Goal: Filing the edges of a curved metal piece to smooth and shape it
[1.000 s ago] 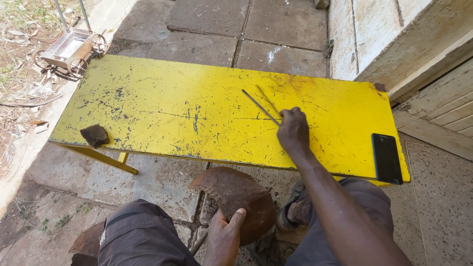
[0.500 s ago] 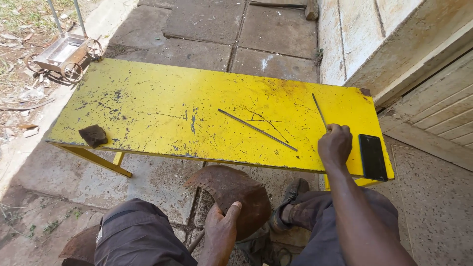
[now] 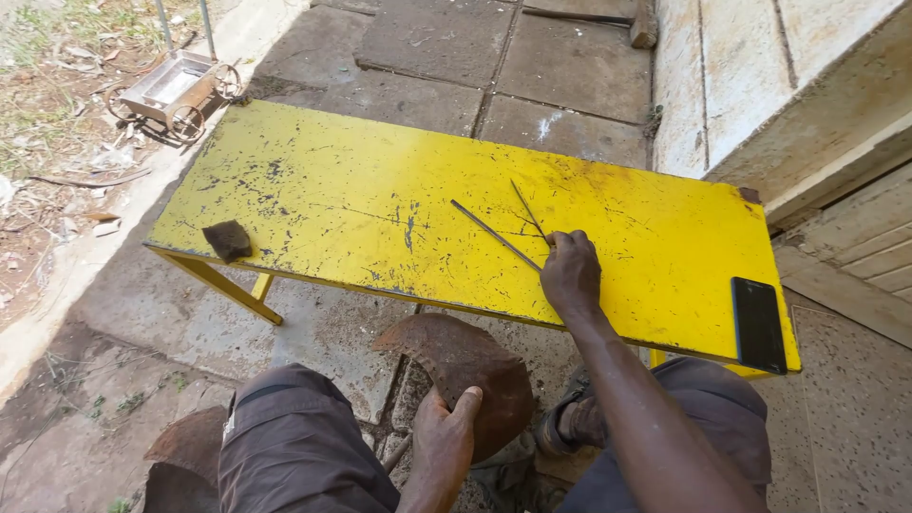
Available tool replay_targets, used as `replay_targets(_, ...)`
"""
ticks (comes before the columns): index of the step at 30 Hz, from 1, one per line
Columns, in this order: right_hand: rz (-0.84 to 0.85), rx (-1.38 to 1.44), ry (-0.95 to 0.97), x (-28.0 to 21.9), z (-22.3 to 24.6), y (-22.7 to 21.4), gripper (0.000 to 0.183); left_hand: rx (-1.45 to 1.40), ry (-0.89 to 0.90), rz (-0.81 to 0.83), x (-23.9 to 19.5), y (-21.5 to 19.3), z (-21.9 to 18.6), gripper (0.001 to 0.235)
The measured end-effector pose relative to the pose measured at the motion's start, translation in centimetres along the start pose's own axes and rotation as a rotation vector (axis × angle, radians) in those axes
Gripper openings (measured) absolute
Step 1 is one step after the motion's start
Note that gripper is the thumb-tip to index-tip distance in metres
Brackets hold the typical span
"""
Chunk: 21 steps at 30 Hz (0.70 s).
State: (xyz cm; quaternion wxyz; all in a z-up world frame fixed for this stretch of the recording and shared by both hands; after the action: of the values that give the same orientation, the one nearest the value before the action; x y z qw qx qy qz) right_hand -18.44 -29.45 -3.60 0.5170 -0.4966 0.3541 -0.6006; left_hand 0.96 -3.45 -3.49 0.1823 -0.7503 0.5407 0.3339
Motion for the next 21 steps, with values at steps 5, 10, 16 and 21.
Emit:
replay_targets(5,0.097,0.077,-0.142,0.4,2.3,0.9,0.029,-0.005,-0.006,-0.014,-0.3,0.5,-0.9,0.057)
replay_targets(10,0.225,0.146,-0.261,-0.7,3.2,0.3,0.029,-0.019,0.050,0.040,0.2,1.2,-0.1,0.061)
replay_targets(16,0.315,0.170,-0.389,-3.1,4.6,-0.4,0.025,-0.019,0.020,-0.045,-0.2,0.1,-0.1,0.059)
replay_targets(21,0.405,0.169,-0.373,-4.9,5.2,-1.5,0.026,-0.035,0.083,-0.167,-1.5,-1.0,-1.7,0.028)
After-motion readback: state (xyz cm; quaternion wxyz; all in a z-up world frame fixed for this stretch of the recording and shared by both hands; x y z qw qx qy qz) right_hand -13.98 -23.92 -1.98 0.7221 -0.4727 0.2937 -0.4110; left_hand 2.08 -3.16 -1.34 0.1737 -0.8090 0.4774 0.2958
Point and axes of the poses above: each hand's wrist, its own x-axis towards the middle knuckle, its own y-axis out of the palm, z = x × y, the point moved 5 cm from there along x, towards the middle knuckle, and after that the axes turned 10 degrees about -x, right-handed, at the moved point
